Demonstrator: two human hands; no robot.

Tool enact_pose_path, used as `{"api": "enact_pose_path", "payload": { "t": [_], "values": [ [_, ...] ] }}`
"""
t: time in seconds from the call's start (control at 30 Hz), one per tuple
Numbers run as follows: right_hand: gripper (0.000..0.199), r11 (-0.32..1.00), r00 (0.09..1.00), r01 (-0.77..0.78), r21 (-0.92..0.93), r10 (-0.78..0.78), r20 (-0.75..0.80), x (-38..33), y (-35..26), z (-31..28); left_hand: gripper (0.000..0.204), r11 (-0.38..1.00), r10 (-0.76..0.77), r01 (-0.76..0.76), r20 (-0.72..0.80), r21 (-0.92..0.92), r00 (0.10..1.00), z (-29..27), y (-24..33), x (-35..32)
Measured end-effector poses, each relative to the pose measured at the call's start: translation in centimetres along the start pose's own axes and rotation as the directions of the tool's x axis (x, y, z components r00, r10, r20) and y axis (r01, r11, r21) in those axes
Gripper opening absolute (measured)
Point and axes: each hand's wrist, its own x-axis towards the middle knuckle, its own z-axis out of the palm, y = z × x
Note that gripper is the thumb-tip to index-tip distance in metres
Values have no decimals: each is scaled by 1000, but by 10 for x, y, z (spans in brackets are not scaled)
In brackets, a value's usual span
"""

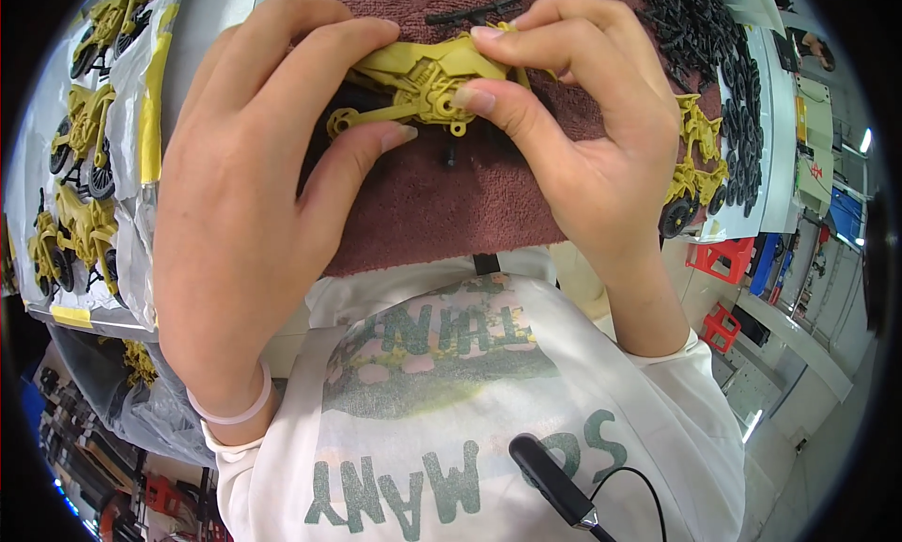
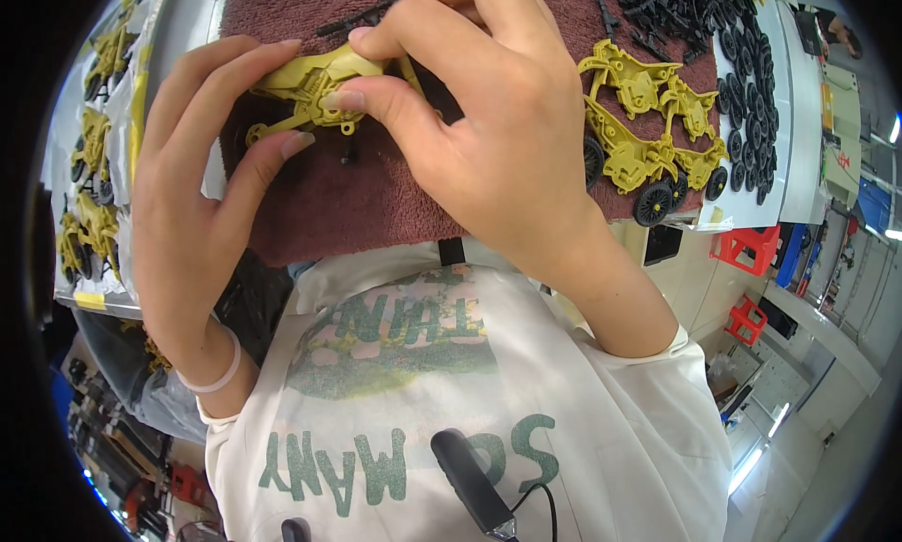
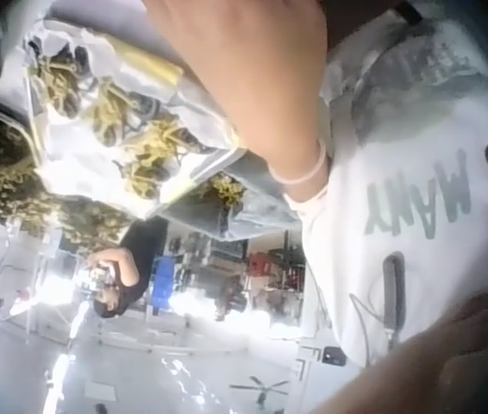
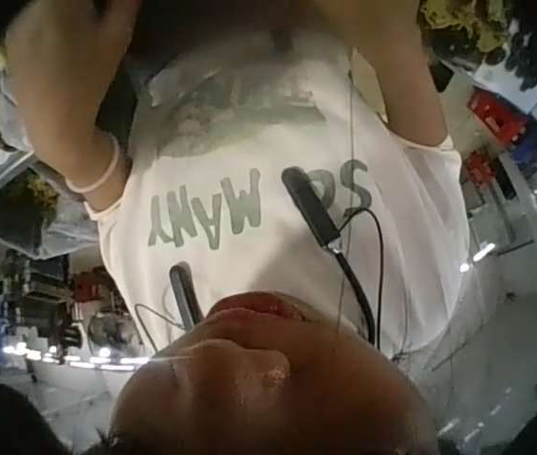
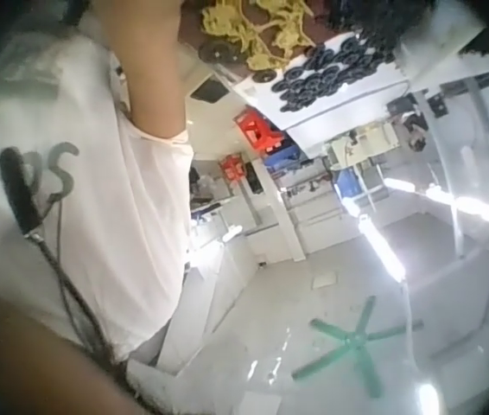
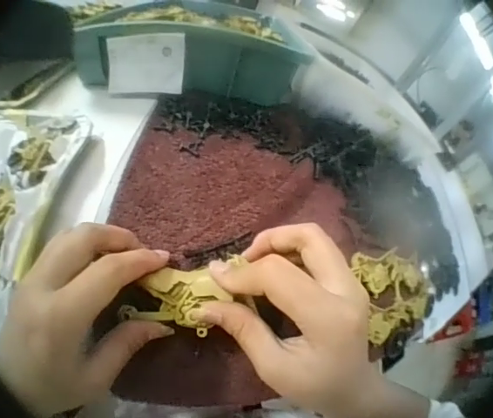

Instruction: The person assembles toy motorcycles by attaching wheels, handlebars, and side body panels together by hand, then places the completed motorcycles onto a lined tray.

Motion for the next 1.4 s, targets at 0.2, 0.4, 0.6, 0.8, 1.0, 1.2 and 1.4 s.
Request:
{"api": "enact_pose_path", "payload": {
  "t": [0.2,0.4,0.6,0.8,1.0,1.2,1.4],
  "values": [
    [28,999,997,39,-36,-41,-62,-8,15,3,42,999,-39,39,11,15,999,-1,2,-1],
    [31,996,992,87,-9,-87,-90,-8,16,1,46,997,-75,76,-8,9,997,0,9,-8],
    [30,995,994,101,-18,-101,-32,-4,17,0,48,992,-126,126,-19,-18,992,3,10,-11],
    [28,994,995,104,-28,-104,3,-2,17,1,47,985,-167,166,-13,-33,986,4,12,-12],
    [22,998,997,-57,-21,57,48,-2,4,3,48,973,-222,220,-16,-74,975,9,14,-16],
    [71,717,918,-310,624,396,2,-11,-9,13,45,968,-235,228,-68,-102,970,10,18,-19],
    [68,601,939,-333,727,284,195,-4,-9,-4,43,798,-345,245,-84,-550,935,7,15,-28]
  ]
}}
